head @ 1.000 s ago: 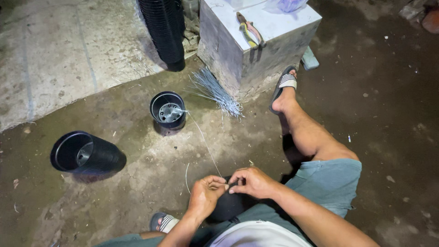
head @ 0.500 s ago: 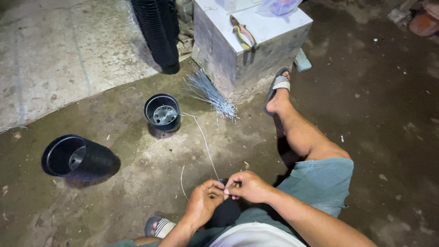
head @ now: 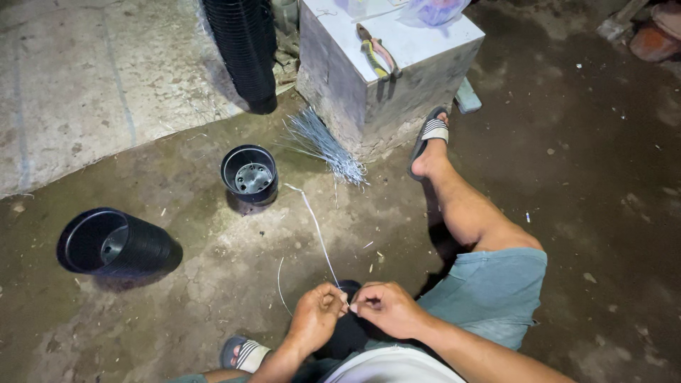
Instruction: The person sits on the floor and threads metal wires through the drainage holes of black plastic planters. They pull the wire through, bend the ends to secure it, and place the finished planter into a stack.
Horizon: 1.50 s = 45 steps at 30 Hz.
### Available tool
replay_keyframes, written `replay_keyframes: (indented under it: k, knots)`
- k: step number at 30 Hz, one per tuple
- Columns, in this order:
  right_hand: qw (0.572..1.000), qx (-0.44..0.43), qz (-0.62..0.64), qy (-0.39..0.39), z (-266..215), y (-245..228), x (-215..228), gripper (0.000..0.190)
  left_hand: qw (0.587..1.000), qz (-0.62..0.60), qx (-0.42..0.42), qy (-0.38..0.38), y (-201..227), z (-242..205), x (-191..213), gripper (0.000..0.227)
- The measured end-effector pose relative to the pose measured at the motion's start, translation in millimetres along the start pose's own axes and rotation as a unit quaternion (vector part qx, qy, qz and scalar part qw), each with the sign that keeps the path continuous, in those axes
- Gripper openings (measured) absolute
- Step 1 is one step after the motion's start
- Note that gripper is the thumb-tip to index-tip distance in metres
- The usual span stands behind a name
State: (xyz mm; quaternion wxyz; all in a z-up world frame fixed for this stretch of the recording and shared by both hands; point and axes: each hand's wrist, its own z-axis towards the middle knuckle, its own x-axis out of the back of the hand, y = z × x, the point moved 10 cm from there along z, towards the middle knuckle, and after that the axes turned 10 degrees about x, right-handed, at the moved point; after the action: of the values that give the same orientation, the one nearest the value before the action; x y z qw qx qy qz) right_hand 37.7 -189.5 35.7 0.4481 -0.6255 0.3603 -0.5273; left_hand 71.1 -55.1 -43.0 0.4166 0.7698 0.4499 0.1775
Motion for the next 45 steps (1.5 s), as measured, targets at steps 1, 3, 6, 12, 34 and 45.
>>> replay_keyframes:
  k: [1,3,6,12,34,45]
  knots:
    - [1.0,0.0,0.028,0.003,0.6,2.6,-0.3,0.009,1.0,-0.011,-0.007,-0.002,2.8,-0.2,-1.5,0.011]
    - [0.998,-0.03,0.048,-0.003,-2.4,12.8,-4.5,0.009,0.999,-0.035,-0.02,-0.008,7.3,-5.3,-7.1,0.011]
    - [0.997,-0.076,0.018,-0.015,-0.5,25.2,-6.9,0.012,0.99,0.119,0.026,0.076,9.6,-15.6,1.7,0.009]
    - [0.989,-0.114,-0.088,0.027,2.6,20.7,-6.5,0.024,0.991,0.099,-0.072,0.061,41.9,-32.3,-9.0,0.008]
    - [0.988,0.12,0.035,-0.091,9.4,-23.7,-11.6,0.008,0.974,0.113,-0.187,0.061,75.2,-49.2,0.0,0.003]
    - [0.982,0.071,-0.149,-0.089,33.2,-45.6,-17.3,0.011,0.933,-0.164,-0.267,0.177,148.9,-52.5,88.4,0.047]
